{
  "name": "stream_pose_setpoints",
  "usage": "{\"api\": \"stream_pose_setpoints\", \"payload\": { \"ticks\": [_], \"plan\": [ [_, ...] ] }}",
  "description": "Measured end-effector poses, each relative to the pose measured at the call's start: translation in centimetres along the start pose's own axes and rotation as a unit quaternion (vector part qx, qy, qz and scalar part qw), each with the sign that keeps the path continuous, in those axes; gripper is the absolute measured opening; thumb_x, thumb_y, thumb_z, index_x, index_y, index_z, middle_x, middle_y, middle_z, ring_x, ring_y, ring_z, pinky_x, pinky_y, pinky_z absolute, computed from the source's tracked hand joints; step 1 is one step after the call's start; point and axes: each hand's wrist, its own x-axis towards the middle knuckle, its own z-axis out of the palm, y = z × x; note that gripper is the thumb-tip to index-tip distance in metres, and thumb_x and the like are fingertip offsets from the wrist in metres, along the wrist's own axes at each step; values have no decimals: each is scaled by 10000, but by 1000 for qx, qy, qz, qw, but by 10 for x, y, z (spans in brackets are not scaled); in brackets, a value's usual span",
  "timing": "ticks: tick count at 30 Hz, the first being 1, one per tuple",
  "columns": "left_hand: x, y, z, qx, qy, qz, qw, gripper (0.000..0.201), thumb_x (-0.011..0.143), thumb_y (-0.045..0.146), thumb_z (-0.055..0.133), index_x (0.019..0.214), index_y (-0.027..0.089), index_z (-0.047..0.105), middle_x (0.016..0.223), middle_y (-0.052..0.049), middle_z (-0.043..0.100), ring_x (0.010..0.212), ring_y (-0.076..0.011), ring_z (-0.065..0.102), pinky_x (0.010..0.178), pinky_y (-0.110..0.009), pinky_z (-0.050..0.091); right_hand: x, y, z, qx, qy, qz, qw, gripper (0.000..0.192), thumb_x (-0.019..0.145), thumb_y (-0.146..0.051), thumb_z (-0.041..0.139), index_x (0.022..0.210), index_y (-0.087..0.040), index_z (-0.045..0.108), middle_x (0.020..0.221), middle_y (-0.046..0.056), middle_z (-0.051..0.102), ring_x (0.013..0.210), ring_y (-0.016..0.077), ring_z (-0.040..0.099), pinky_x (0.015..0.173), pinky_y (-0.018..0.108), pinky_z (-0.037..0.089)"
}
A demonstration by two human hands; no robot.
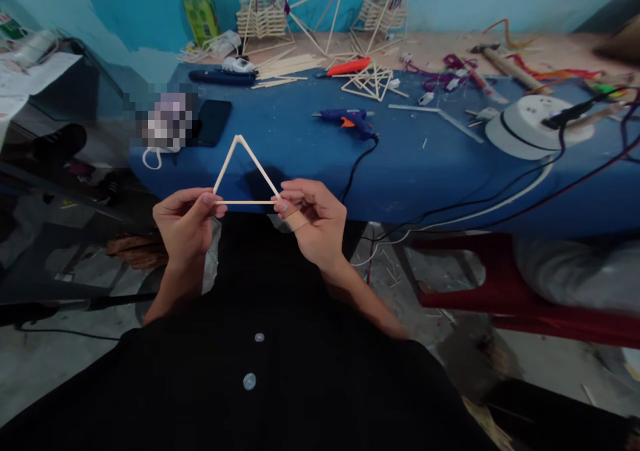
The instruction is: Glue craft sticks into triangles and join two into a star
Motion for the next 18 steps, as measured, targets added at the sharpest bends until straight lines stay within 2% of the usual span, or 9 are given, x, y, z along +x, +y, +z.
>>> {"api": "stream_pose_setpoints", "payload": {
  "ticks": [6,10,13,18],
  "plan": [
    [-8,-1,0,26,13,44,999,231,831,451,1005,873,247,908,728,-2,831,564,-130,781,564,-208,680,0,-1,-4,-77,-27,-55,995,219,976,-243,819,1162,-341,881,1023,3,834,827,140,778,712,302,679],
    [-14,-2,-5,36,-40,54,997,195,867,403,991,1008,288,923,892,-14,879,716,-154,843,705,-246,730,-2,0,-6,-97,-4,-64,993,233,967,-232,815,1150,-358,887,1024,2,838,858,162,788,698,322,672],
    [-19,-3,-8,33,-81,68,994,315,818,334,1022,1113,316,915,1004,-18,893,845,-191,876,804,-288,755,-4,2,-7,-112,20,-66,991,213,961,-240,831,1118,-373,888,1024,-10,841,848,158,788,676,314,654],
    [-20,-7,-10,41,-99,96,990,329,845,229,986,1142,348,908,1020,0,895,853,-195,880,796,-297,761,-6,3,-10,-119,27,-84,989,178,957,-247,842,1087,-360,888,1008,-6,843,828,153,788,661,306,645]
  ]
}}
